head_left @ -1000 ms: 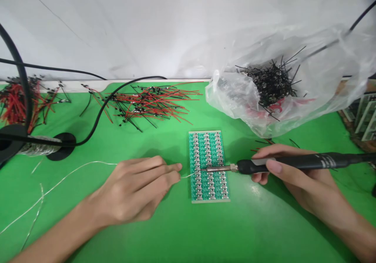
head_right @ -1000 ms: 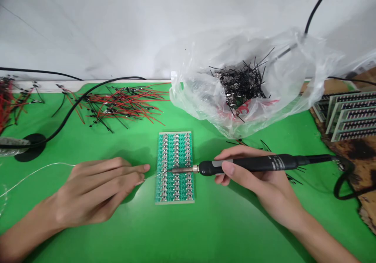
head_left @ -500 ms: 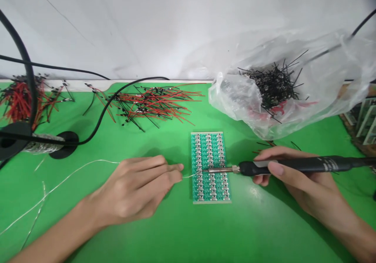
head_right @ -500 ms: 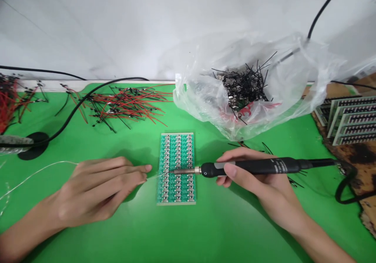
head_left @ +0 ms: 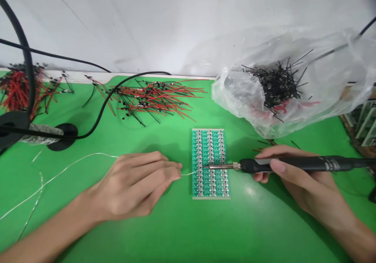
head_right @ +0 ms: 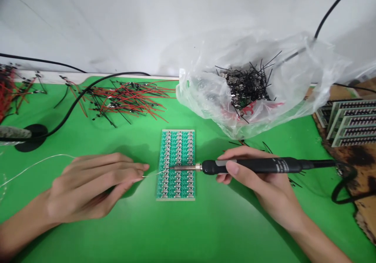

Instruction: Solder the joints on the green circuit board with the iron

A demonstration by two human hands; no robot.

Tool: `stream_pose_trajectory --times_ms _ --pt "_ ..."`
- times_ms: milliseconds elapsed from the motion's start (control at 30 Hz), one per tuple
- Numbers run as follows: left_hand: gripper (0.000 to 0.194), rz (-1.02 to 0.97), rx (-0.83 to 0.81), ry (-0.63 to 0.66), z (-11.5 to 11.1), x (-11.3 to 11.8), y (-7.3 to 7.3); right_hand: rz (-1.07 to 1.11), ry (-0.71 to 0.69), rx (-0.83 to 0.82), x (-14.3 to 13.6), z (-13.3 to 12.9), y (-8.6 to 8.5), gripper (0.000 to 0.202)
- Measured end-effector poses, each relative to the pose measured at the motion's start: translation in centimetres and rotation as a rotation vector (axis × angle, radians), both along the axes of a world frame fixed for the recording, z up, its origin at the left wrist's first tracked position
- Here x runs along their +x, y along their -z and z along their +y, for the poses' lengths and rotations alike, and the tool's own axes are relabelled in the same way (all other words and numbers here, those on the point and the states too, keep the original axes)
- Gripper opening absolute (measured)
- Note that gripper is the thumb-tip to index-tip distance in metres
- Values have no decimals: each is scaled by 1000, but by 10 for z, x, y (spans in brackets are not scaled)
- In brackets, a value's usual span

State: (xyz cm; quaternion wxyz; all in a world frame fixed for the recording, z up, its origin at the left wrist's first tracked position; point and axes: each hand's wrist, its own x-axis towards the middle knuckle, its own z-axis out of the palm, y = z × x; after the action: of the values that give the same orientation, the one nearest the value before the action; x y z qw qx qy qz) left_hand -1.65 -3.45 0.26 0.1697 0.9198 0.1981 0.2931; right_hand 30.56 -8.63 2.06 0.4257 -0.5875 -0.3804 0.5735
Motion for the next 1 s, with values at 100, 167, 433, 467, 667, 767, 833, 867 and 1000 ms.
stream_pose_trajectory --times_ms 100,167,433,467,667,767,833,867,1000 --pt "28 -1 20 6 0 1 1 62 27 12 1 0 -1 13" --pt "27 0 35 10 1 2 1 92 40 2 2 0 -1 13" --pt "24 66 71 42 1 1 -1 50 25 -17 2 -2 0 18" --pt "24 71 82 50 1 1 -1 43 15 -16 2 -2 0 19" --pt "25 87 117 55 1 -1 0 16 -29 -4 6 -4 3 20" --pt "22 89 128 42 1 -1 0 -3 -37 -9 6 -4 3 19" --pt "21 92 131 39 0 -1 0 -18 -39 -14 6 -4 3 20" --pt "22 93 131 42 0 -1 1 -24 -40 -16 6 -4 3 20" --pt "24 105 129 50 -1 -1 2 -22 -34 -11 5 -4 2 18"
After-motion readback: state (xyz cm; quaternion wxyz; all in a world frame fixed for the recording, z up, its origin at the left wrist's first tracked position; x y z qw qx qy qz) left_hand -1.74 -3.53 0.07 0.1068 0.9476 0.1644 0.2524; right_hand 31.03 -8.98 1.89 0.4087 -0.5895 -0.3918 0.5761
